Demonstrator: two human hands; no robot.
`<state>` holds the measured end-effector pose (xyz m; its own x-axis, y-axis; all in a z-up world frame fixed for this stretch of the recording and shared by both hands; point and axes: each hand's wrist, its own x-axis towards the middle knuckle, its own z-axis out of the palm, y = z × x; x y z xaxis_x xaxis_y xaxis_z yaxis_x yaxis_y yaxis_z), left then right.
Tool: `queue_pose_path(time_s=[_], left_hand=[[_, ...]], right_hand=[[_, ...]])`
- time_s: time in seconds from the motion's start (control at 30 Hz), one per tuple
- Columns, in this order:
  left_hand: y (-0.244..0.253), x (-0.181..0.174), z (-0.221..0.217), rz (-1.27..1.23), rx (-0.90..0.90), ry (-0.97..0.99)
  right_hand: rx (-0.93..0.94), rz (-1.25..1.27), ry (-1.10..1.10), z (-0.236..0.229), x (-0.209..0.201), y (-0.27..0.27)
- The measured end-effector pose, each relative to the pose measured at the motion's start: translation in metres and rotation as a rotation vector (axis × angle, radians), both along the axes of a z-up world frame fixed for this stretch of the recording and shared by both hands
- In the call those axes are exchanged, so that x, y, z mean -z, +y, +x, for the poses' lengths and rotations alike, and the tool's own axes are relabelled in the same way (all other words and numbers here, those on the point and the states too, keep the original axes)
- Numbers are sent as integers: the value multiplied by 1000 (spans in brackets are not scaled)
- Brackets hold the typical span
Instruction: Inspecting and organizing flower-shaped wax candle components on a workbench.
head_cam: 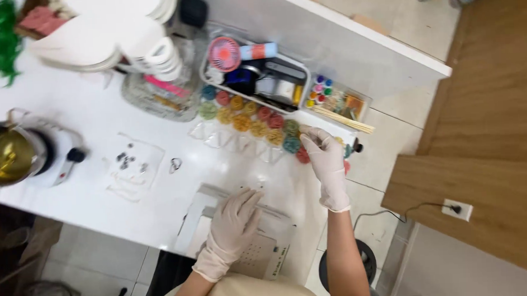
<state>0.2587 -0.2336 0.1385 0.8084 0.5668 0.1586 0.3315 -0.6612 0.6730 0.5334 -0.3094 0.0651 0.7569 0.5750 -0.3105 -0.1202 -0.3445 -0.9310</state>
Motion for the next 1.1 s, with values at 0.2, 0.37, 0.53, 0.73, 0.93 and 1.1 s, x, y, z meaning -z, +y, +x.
queue_pose_path(time_s=[0.2,0.37,0.53,0.73,0.93,1.1], left_hand=[[28,-2,-74,-150,-378,-33],[61,66,-167,-137,-579,115],[84,112,-215,-9,-457,581],[101,131,-233,-96,-436,545],[103,143,-239,-90,-407,579],[108,141,-242,-93,-372,598]], right_hand=[[-444,-124,-81,-100,-73,80],[-821,-114,-204,-200,-56,156],[-942,-237,-469,-296,18,208],[-969,-373,-739,-343,78,227],[-965,-484,-908,-363,86,244],[-908,-464,-848,-369,92,254]])
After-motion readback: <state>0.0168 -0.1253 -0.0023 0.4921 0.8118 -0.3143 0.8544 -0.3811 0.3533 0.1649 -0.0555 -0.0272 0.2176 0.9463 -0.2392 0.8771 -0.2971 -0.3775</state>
